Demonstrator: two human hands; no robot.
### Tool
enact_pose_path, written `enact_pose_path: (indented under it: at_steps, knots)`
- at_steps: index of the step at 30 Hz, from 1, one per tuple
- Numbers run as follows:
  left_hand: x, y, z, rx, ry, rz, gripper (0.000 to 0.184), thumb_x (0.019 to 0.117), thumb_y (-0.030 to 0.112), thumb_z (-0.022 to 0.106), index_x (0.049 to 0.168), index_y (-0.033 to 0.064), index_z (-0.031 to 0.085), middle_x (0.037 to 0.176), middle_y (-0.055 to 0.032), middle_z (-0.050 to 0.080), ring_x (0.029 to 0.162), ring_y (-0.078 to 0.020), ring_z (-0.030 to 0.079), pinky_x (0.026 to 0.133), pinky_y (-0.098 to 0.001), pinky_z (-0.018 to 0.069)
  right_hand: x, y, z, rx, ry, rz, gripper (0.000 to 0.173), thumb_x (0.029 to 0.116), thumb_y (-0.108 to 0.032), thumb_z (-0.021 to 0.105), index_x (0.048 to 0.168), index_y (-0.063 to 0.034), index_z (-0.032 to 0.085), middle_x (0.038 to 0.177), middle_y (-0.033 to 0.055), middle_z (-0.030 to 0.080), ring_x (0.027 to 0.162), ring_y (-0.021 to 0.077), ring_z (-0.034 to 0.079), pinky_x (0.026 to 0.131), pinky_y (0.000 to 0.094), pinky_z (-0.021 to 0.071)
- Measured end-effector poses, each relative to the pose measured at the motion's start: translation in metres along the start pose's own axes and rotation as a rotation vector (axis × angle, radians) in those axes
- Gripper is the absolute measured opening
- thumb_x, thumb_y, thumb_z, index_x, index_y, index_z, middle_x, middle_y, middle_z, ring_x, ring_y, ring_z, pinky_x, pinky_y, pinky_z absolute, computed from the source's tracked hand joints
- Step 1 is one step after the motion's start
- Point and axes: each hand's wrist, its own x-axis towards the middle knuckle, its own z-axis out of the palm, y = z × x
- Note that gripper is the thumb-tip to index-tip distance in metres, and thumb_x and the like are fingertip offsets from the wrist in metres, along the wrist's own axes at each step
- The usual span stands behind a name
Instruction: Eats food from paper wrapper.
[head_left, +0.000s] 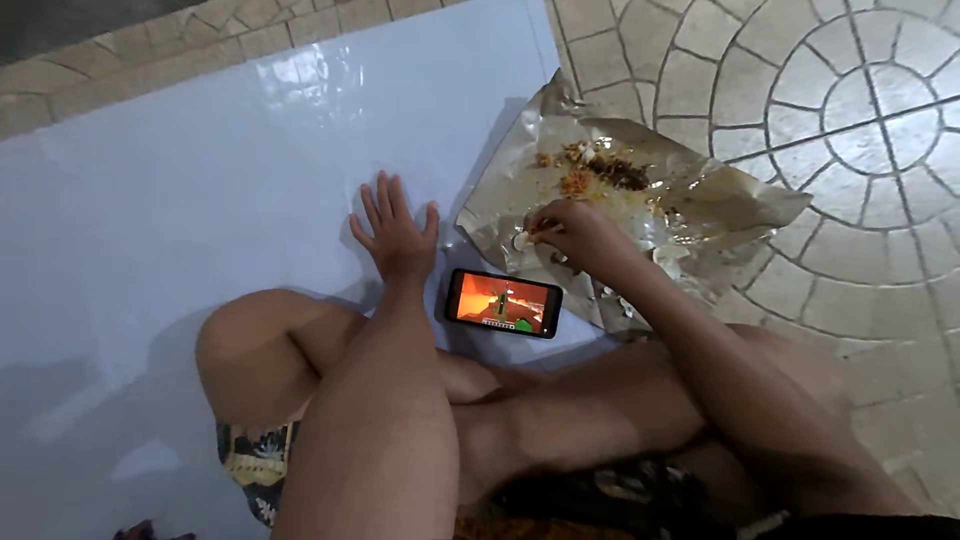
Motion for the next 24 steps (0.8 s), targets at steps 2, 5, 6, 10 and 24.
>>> enact_pose_path:
  at_steps: [2, 5, 6, 10, 24]
  knots:
    - [0.0, -0.001, 0.001, -0.003, -0.007, 0.004, 0.074, 0.1017, 0.066, 0.032, 0.161, 0.0214, 0.034, 0.17, -0.0001, 0.026, 0.159, -0.0281, 0.015, 0.12, -0.0681, 0.0087, 0.007, 0.002, -0.008, -0.001, -0.026, 0.082, 0.008, 0.0976, -0.007, 0.069, 0.099, -0.0018, 0.074, 0.097, 0.0144, 0.073, 0.093, 0.0283, 0.072, 0.089, 0.0503, 0.0581]
    - [0.001, -0.001, 0.0, -0.009, -0.006, 0.003, 0.074, 0.1016, 0.066, 0.032, 0.161, 0.022, 0.034, 0.17, 0.0002, 0.026, 0.159, -0.028, 0.016, 0.12, -0.0683, 0.0093, 0.004, 0.01, -0.029, -0.031, 0.014, 0.161, 0.007, 0.0968, -0.008, 0.07, 0.098, -0.0039, 0.076, 0.095, 0.0137, 0.074, 0.089, 0.0288, 0.072, 0.087, 0.0541, 0.0577]
    - [0.001, 0.0, -0.001, -0.011, -0.009, 0.0, 0.074, 0.1017, 0.066, 0.032, 0.161, 0.0222, 0.034, 0.17, 0.0005, 0.026, 0.159, -0.0277, 0.015, 0.12, -0.0683, 0.0087, -0.004, 0.013, -0.034, -0.039, 0.03, 0.161, 0.006, 0.0958, -0.007, 0.072, 0.099, -0.0049, 0.076, 0.095, 0.0136, 0.074, 0.088, 0.0294, 0.072, 0.085, 0.055, 0.0583]
    - [0.0, 0.0, -0.004, -0.028, -0.01, -0.002, 0.074, 0.1021, 0.064, 0.033, 0.16, 0.0195, 0.035, 0.17, -0.0016, 0.027, 0.158, -0.0303, 0.017, 0.12, -0.0696, 0.0094, -0.023, 0.013, -0.038, -0.019, -0.035, 0.217, 0.001, 0.0924, -0.006, 0.076, 0.093, -0.0067, 0.077, 0.089, 0.012, 0.074, 0.08, 0.0287, 0.072, 0.077, 0.0549, 0.0592]
    - [0.001, 0.0, -0.003, -0.057, 0.002, 0.004, 0.073, 0.1019, 0.064, 0.035, 0.16, 0.0189, 0.036, 0.169, -0.0016, 0.029, 0.158, -0.0308, 0.017, 0.119, -0.0693, 0.0105, -0.005, -0.001, 0.009, -0.394, -0.143, -0.108, 0.03, 0.0874, 0.007, 0.073, 0.116, -0.002, 0.073, 0.118, 0.0175, 0.068, 0.112, 0.0348, 0.067, 0.098, 0.0499, 0.0562]
